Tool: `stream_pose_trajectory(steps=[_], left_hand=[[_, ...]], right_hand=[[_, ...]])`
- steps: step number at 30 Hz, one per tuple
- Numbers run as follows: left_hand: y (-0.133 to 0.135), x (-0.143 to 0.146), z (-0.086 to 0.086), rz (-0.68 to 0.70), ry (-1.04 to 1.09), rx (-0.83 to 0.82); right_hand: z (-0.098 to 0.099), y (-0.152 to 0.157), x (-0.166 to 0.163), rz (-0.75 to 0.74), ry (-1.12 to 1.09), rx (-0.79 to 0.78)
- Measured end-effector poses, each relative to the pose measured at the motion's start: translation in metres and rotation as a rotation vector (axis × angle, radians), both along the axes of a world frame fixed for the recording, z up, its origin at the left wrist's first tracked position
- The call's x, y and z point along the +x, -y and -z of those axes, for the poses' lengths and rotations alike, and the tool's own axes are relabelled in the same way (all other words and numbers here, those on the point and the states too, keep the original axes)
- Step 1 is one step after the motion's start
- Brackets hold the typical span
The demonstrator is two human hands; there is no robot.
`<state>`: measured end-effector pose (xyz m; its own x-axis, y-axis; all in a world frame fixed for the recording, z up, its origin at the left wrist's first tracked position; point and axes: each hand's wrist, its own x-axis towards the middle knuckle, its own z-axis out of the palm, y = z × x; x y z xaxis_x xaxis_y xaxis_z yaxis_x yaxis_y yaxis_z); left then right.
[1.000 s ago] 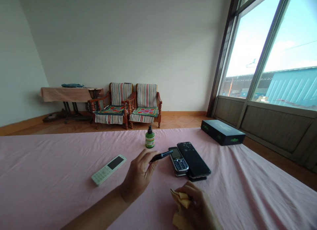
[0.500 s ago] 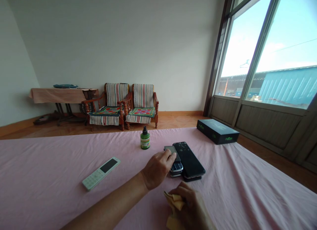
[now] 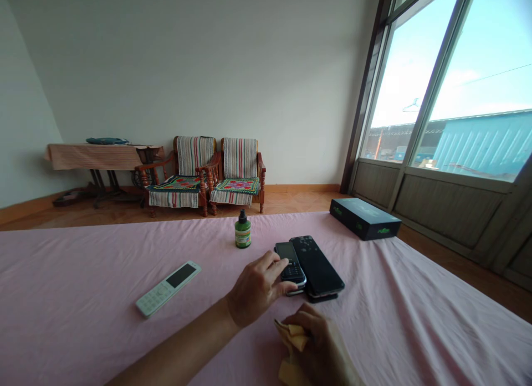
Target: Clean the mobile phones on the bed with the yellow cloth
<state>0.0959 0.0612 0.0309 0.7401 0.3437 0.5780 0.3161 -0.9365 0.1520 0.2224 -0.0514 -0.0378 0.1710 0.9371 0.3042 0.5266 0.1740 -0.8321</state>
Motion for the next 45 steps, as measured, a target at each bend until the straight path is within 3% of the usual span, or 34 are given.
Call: stream_pose_trajectory(steps=[4, 10, 14, 21, 29, 39, 45], left_hand=[[-0.003, -0.036, -0.001, -0.081, 0.082, 0.046], [-0.041, -0.120, 0.008, -0.427, 0.061, 0.007], [-0.046, -0.142, 0.008, -0.431, 0.019, -0.032], [-0.014, -0.078, 0.003, -0.119, -0.140, -0.080], [-0.029, -0.019, -0.004, 0.073, -0.189, -0.013], [-0.025, -0.003, -0.008, 0.139, -0.237, 0.055], [-0.021, -0.001, -0.009, 0.119, -0.216, 0.060]], right_hand=[[0.003, 0.000, 0.001, 0.002, 0.012, 0.009], [0.004, 0.002, -0.002, -0.031, 0.018, 0.029], [0.005, -0.001, -0.005, -0.023, 0.017, 0.024], [0.003, 0.004, 0.002, 0.081, -0.056, 0.041], [-0.012, 0.008, 0.011, 0.155, -0.130, 0.048], [-0.012, 0.006, 0.009, 0.089, -0.046, 0.116], [-0.010, 0.005, 0.008, 0.105, -0.055, 0.075]])
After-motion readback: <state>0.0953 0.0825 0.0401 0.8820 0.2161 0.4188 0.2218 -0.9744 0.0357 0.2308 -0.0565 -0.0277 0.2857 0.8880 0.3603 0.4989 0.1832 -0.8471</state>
